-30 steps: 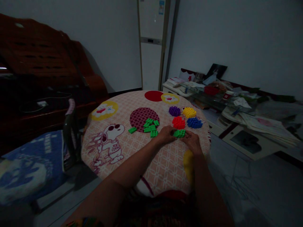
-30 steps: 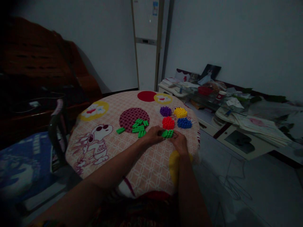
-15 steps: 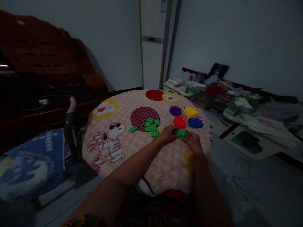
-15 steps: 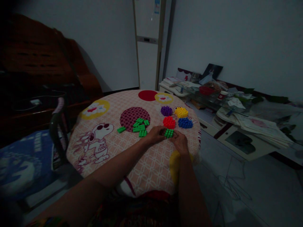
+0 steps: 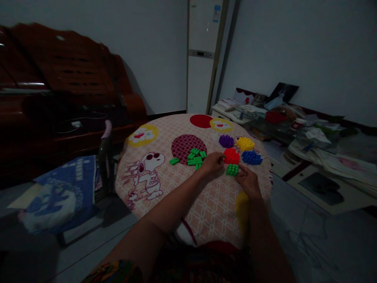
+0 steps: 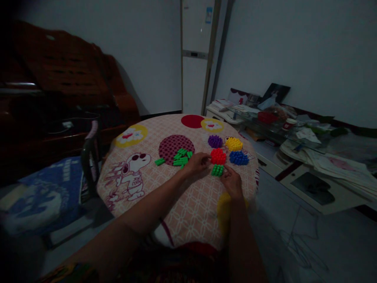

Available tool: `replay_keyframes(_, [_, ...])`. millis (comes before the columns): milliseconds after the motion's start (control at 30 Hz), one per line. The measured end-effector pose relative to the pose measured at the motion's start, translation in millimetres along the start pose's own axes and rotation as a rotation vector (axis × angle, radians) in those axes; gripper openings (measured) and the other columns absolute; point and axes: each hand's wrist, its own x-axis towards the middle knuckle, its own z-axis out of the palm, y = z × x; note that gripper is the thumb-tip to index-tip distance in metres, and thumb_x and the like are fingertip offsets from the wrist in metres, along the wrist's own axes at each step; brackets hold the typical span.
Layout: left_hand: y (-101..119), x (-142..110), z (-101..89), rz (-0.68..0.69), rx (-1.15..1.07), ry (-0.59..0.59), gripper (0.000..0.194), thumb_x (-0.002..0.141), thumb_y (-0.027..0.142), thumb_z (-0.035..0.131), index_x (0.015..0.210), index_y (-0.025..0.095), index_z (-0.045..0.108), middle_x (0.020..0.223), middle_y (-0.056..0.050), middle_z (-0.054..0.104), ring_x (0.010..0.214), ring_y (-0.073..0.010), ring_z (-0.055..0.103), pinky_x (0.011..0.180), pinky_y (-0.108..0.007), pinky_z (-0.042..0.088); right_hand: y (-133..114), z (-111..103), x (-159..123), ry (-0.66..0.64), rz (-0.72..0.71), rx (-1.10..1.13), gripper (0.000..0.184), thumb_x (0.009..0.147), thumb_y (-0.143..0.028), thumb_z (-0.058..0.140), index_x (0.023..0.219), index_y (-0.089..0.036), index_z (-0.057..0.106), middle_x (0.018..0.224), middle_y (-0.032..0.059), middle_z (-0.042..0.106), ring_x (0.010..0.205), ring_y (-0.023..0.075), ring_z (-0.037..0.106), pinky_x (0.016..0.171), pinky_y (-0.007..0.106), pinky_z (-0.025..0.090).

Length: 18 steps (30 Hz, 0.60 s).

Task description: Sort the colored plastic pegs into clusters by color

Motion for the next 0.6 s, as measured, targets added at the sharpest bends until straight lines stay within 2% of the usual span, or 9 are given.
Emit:
replay_keyframes(67, [-13.3, 3.9, -18.3, -0.046, 0.095, 0.140, 0.037, 0.081, 0.011, 0.060, 0.116, 0.016, 0.071, 0.107, -0.010, 0.071, 0.095, -0.0204, 0.066, 0.090, -0.033, 0.052, 0.8, 0.6, -1.3, -0.010, 0.032, 0.038, 0.058, 0.064, -0.031, 0.065, 0.119, -0.014, 0.074, 0.066, 0.0007, 0.067, 0.060, 0.0160, 0.056, 0.057, 0.028, 0.045])
replay_keyframes(133, [-29.5, 4.7, -34.9, -0.166, 0.238, 0.272, 0.038, 0.085, 0.011, 0.058, 0.121, 0.014, 0.069, 0.120, -0.015, 0.069, 0.111, -0.0269, 0.064, 0.101, -0.040, 0.049, 1.9, 1.2, -2.1, -0.012, 0.070, 0.075, 0.059, 0.065, -0.032, 0.064, 0.120, -0.013, 0.074, 0.065, 0.0003, 0.066, 0.058, 0.0164, 0.055, 0.055, 0.028, 0.045])
replay_keyframes(200, [-44.7, 2.8, -46.7, -0.329, 0.358, 0.285, 0.033, 0.089, 0.016, 0.058, 0.120, 0.013, 0.070, 0.122, -0.018, 0.068, 0.117, -0.0334, 0.062, 0.104, -0.044, 0.047, 3.1, 1.7, -2.6, -0.004, 0.094, 0.092, 0.059, 0.066, -0.033, 0.064, 0.121, -0.014, 0.074, 0.064, 0.0002, 0.065, 0.057, 0.0169, 0.055, 0.053, 0.028, 0.045])
replay_keyframes(267, [-55.6, -0.2, -53.0, -0.409, 0.397, 0.241, 0.027, 0.088, 0.018, 0.061, 0.112, 0.012, 0.072, 0.116, -0.021, 0.070, 0.116, -0.0373, 0.063, 0.102, -0.047, 0.047, 4.2, 1.9, -2.7, 0.001, 0.099, 0.097, 0.059, 0.067, -0.034, 0.064, 0.121, -0.014, 0.074, 0.064, 0.0007, 0.066, 0.057, 0.0169, 0.055, 0.052, 0.028, 0.045])
replay_keyframes(367, [-60.6, -3.1, -56.4, -0.450, 0.417, 0.205, 0.030, 0.084, 0.019, 0.068, 0.113, 0.014, 0.072, 0.118, -0.019, 0.071, 0.118, -0.0362, 0.062, 0.102, -0.044, 0.047, 5.4, 1.9, -2.5, 0.008, 0.102, 0.093, 0.059, 0.067, -0.034, 0.064, 0.121, -0.014, 0.074, 0.067, 0.0013, 0.067, 0.058, 0.0166, 0.056, 0.054, 0.028, 0.045])
replay_keyframes(467, [-53.3, -3.3, -59.2, -0.456, 0.366, 0.279, 0.035, 0.083, 0.015, 0.067, 0.118, 0.016, 0.070, 0.124, -0.016, 0.070, 0.120, -0.0329, 0.061, 0.103, -0.042, 0.047, 5.9, 2.0, -2.5, 0.014, 0.104, 0.080, 0.056, 0.068, -0.035, 0.064, 0.119, -0.015, 0.074, 0.068, 0.0015, 0.068, 0.058, 0.0165, 0.056, 0.054, 0.028, 0.045])
replay_keyframes(600, [-30.0, -2.3, -59.5, -0.343, 0.127, 0.359, 0.026, 0.080, 0.013, 0.066, 0.105, 0.016, 0.072, 0.106, -0.009, 0.075, 0.101, -0.0246, 0.067, 0.094, -0.036, 0.051, 3.9, 2.3, -4.1, 0.039, 0.116, 0.098, 0.055, 0.068, -0.036, 0.064, 0.118, -0.014, 0.075, 0.068, 0.0022, 0.068, 0.056, 0.0159, 0.055, 0.052, 0.028, 0.045])
